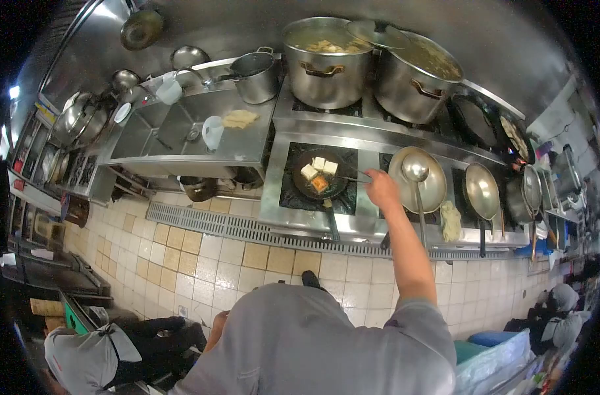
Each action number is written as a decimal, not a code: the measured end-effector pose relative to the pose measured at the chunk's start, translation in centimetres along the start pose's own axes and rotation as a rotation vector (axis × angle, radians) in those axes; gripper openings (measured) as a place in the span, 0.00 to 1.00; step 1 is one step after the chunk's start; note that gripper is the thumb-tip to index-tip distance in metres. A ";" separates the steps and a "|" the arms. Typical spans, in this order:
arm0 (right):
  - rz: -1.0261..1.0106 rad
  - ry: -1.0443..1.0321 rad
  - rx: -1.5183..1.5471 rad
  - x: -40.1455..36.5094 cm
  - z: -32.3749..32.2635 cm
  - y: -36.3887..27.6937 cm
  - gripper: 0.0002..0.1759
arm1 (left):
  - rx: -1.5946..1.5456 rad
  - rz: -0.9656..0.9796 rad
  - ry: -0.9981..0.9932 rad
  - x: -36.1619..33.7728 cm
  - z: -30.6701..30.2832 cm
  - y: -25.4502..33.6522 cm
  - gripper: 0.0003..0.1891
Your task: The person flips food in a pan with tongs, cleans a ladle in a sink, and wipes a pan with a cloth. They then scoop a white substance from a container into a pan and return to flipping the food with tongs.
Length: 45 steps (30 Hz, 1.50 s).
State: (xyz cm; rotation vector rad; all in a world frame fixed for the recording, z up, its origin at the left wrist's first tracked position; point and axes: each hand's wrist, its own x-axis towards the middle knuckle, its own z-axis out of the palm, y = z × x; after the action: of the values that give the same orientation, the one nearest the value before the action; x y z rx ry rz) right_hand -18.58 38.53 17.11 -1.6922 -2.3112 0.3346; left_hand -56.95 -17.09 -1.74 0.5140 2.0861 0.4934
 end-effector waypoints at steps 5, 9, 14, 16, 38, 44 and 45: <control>-0.051 -0.133 0.049 4.0 4.8 1.6 0.21 | -0.043 0.192 0.039 3.0 1.5 -7.2 0.18; 0.016 -0.201 0.075 5.6 4.8 1.1 0.21 | -0.026 0.176 -0.018 -1.5 0.6 -2.6 0.17; -0.060 -0.176 0.048 7.2 6.2 2.2 0.22 | -0.044 0.151 0.086 -0.2 2.6 -8.0 0.16; -0.069 -0.201 0.041 7.7 6.6 2.5 0.22 | -0.229 0.021 0.050 -4.2 1.9 -2.6 0.14; 0.791 -0.706 1.189 5.7 5.9 4.7 0.11 | 0.253 0.176 0.071 0.6 2.8 -7.2 0.14; 0.970 -0.854 1.396 3.7 9.9 4.7 0.13 | -0.056 -0.123 0.047 -3.0 1.6 -0.2 0.15; 1.031 -0.856 1.487 3.3 10.1 4.6 0.13 | 0.068 0.005 0.046 -2.3 1.8 -1.8 0.15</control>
State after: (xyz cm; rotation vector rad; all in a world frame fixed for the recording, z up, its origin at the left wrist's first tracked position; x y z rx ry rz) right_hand -18.82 42.69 6.30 -1.5898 -0.4467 2.4408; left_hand -54.59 -19.52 -1.99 0.5520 2.1517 0.4417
